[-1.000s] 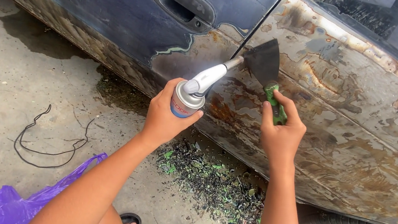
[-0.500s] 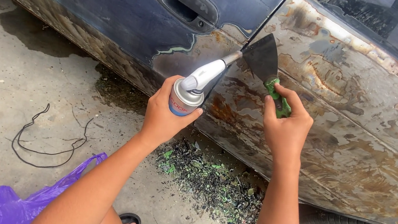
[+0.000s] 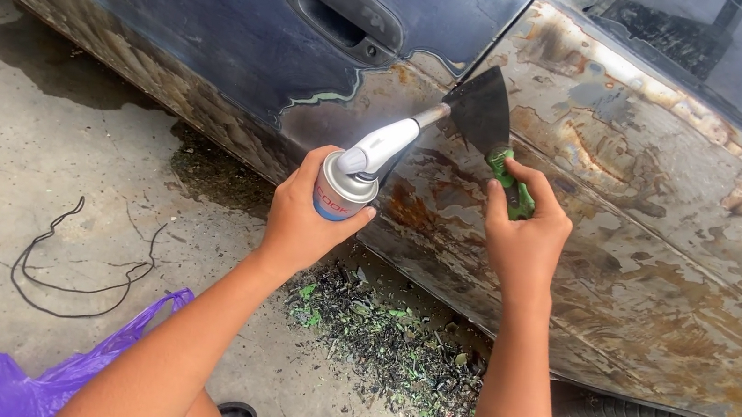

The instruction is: The person uses a handheld blowtorch to heat the car's side panel and a scraper to remove old paint and rust. The person works along the lower side of the car, moving from the front door area toward the rear wheel arch.

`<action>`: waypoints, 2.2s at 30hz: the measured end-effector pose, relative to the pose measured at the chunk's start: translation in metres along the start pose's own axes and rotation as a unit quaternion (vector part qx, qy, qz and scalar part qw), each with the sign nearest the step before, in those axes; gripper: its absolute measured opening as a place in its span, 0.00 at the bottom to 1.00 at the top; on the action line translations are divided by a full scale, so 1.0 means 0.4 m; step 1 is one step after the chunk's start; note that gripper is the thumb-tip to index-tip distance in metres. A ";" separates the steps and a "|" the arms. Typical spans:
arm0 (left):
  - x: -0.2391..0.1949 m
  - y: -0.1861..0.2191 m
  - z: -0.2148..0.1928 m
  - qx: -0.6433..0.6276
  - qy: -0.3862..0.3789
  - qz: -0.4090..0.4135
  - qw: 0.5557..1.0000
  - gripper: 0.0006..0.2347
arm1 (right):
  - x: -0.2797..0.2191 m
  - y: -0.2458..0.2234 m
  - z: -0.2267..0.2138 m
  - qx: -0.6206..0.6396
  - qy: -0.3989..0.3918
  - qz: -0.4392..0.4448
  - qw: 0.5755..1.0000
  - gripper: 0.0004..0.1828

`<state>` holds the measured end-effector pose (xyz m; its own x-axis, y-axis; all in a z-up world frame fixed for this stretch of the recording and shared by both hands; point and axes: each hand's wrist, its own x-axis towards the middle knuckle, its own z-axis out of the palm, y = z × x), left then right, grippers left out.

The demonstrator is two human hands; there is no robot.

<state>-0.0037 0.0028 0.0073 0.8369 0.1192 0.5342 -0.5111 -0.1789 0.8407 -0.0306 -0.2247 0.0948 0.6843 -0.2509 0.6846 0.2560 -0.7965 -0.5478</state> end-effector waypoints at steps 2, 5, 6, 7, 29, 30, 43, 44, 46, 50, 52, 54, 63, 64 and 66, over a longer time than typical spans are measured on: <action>-0.002 -0.004 0.003 0.001 0.002 0.003 1.000 0.32 | 0.012 0.015 -0.026 0.028 -0.032 0.021 0.999 0.15; -0.006 0.000 0.001 0.011 0.001 0.007 1.000 0.32 | 0.019 0.075 -0.067 0.046 -0.075 0.043 0.995 0.17; -0.007 0.005 0.009 0.018 0.000 0.007 1.000 0.32 | 0.012 0.105 -0.095 0.033 -0.086 0.044 0.995 0.18; -0.013 0.013 0.012 0.011 -0.019 0.014 1.000 0.32 | -0.001 0.125 -0.108 0.026 -0.070 0.056 0.996 0.18; -0.134 0.261 0.424 -0.008 -0.167 0.045 0.985 0.33 | -0.331 0.671 -0.450 -0.052 0.047 0.290 0.954 0.21; -0.144 0.281 0.452 -0.024 -0.175 0.045 0.983 0.33 | -0.346 0.682 -0.454 -0.044 0.053 0.295 0.953 0.19; -0.209 0.355 0.680 -0.094 -0.233 0.029 0.967 0.34 | -0.375 0.748 -0.494 0.097 0.153 0.328 0.927 0.21; -0.222 0.341 0.682 -0.082 -0.252 0.032 0.964 0.34 | -0.371 0.738 -0.503 0.116 0.181 0.334 0.918 0.20; -0.240 0.306 0.683 -0.073 -0.279 0.034 0.957 0.33 | -0.368 0.736 -0.512 0.130 0.214 0.344 0.905 0.20; -0.239 0.255 0.695 -0.034 -0.339 0.024 0.940 0.31 | -0.380 0.801 -0.516 0.138 0.250 0.385 0.878 0.20; -0.235 0.245 0.706 -0.037 -0.354 0.019 0.934 0.31 | -0.380 0.819 -0.525 0.142 0.273 0.390 0.868 0.18; -0.240 0.238 0.717 -0.065 -0.359 -0.037 0.930 0.32 | -0.378 0.804 -0.542 0.111 0.253 0.390 0.878 0.19; -0.283 0.230 0.738 -0.100 -0.396 -0.031 0.912 0.31 | -0.375 0.710 -0.571 0.088 0.320 0.414 0.848 0.18; -0.282 0.230 0.732 -0.101 -0.403 -0.032 0.909 0.31 | -0.348 0.695 -0.603 0.085 0.324 0.418 0.844 0.18; -0.279 0.226 0.724 -0.105 -0.381 -0.022 0.918 0.31 | -0.290 0.674 -0.661 0.054 0.323 0.368 0.870 0.20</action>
<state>-0.0865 -0.3093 -0.0019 0.7108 -0.6104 0.3496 -0.4337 0.0110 0.9010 -0.2215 -0.5558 -0.0053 0.1726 -0.9561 0.2369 -0.0035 -0.2411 -0.9705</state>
